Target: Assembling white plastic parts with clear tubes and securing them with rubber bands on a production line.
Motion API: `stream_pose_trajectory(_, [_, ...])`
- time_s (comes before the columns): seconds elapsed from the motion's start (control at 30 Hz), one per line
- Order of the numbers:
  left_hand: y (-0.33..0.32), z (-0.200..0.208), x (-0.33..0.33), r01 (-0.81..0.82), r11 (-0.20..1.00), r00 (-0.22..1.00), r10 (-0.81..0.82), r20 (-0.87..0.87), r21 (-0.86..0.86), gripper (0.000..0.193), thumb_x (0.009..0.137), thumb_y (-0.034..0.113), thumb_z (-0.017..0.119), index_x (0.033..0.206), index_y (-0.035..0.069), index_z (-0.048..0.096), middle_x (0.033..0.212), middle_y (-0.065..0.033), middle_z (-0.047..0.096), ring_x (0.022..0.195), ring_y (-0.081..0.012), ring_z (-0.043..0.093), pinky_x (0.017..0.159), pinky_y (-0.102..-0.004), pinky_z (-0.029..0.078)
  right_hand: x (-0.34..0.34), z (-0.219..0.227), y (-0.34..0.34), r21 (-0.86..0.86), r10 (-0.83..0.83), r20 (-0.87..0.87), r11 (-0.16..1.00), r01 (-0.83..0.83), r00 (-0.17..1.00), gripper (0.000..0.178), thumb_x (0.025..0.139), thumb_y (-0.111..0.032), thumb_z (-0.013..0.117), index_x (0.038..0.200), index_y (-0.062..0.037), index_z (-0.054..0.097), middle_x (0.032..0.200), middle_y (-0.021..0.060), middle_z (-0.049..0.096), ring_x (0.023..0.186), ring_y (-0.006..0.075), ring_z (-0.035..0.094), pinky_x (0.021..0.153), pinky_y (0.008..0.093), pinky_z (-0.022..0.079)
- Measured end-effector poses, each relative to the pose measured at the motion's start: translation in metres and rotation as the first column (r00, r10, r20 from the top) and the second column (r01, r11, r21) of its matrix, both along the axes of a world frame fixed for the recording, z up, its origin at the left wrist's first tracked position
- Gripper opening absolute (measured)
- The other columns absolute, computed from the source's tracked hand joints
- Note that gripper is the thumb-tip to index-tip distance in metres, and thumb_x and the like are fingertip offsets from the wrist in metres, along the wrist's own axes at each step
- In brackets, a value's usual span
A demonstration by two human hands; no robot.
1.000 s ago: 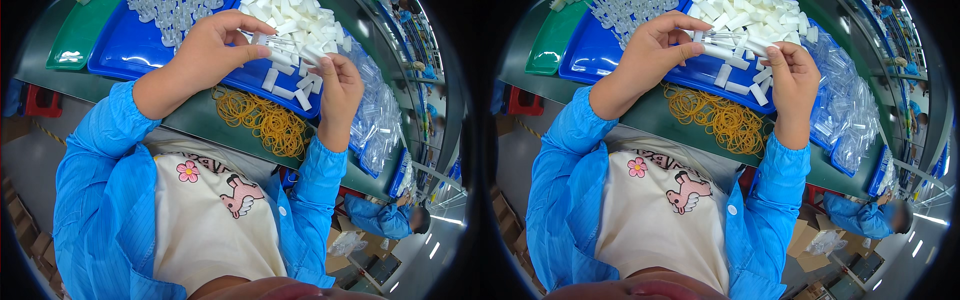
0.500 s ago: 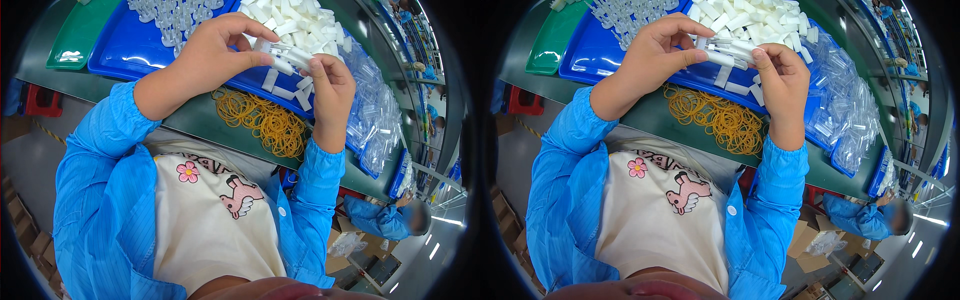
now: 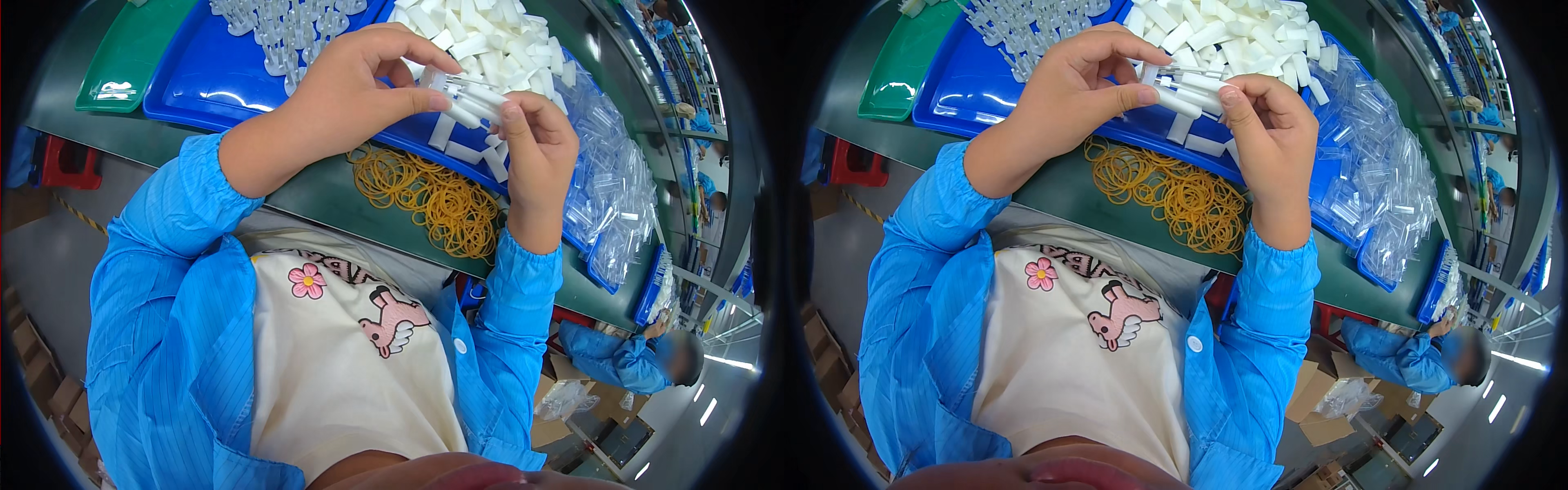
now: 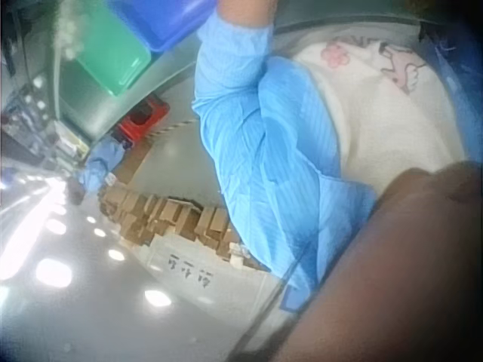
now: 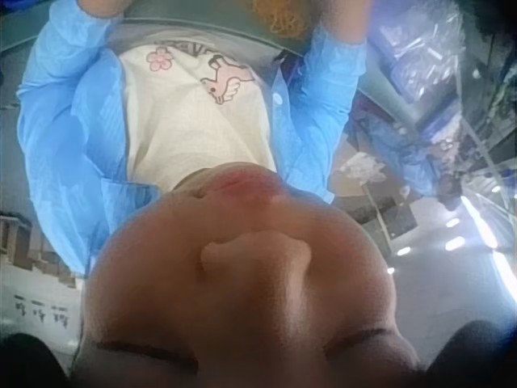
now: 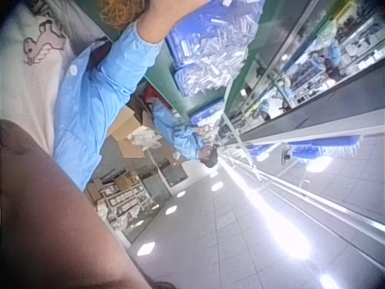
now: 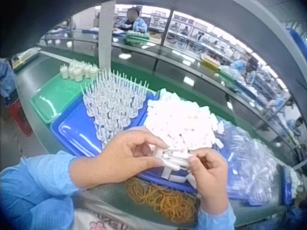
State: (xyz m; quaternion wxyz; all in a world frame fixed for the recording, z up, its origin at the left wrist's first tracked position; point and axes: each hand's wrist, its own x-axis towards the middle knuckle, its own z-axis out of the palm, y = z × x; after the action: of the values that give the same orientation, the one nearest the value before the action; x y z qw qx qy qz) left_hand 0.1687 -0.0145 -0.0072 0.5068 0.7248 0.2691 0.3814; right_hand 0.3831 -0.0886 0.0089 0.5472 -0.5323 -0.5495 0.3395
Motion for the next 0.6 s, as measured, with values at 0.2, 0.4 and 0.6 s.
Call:
stream_pose_trajectory(0.2, [0.000,0.001,-0.001,-0.013,1.000,1.000,0.013,-0.008,-0.003,0.029,0.082,0.003,0.073,0.111,0.004,0.068,0.100,-0.0012,0.055,0.080,-0.0074,0.055,0.071,-0.0210,0.046,0.004,0.003,0.001,-0.045,0.017,-0.003,0.999,-0.017,1.000,0.014,0.090,-0.011,0.069,0.094,0.0018,0.067,0.080,0.0006,0.062,0.073,0.0070,0.054,0.065,0.0207,0.043])
stream_pose_trajectory(0.4, [0.000,-0.001,0.001,0.013,0.999,1.000,-0.013,0.001,0.049,0.032,0.079,0.003,0.076,0.110,0.005,0.069,0.099,-0.0012,0.055,0.079,-0.0077,0.054,0.069,-0.0203,0.046,-0.007,-0.002,0.000,-0.002,0.029,0.004,1.000,-0.029,1.000,0.013,0.090,-0.011,0.069,0.094,0.0017,0.068,0.082,-0.0002,0.063,0.073,0.0061,0.053,0.065,0.0202,0.042])
stream_pose_trajectory(0.6, [-0.003,0.001,0.000,0.063,0.987,0.998,-0.060,-0.027,0.147,0.031,0.079,0.002,0.075,0.109,0.008,0.069,0.099,-0.0013,0.055,0.081,-0.0085,0.053,0.068,-0.0201,0.047,-0.015,-0.007,-0.002,0.010,0.073,0.104,0.997,-0.075,0.992,0.012,0.090,-0.010,0.069,0.093,0.0011,0.069,0.082,0.0017,0.064,0.071,0.0067,0.053,0.064,0.0205,0.042])
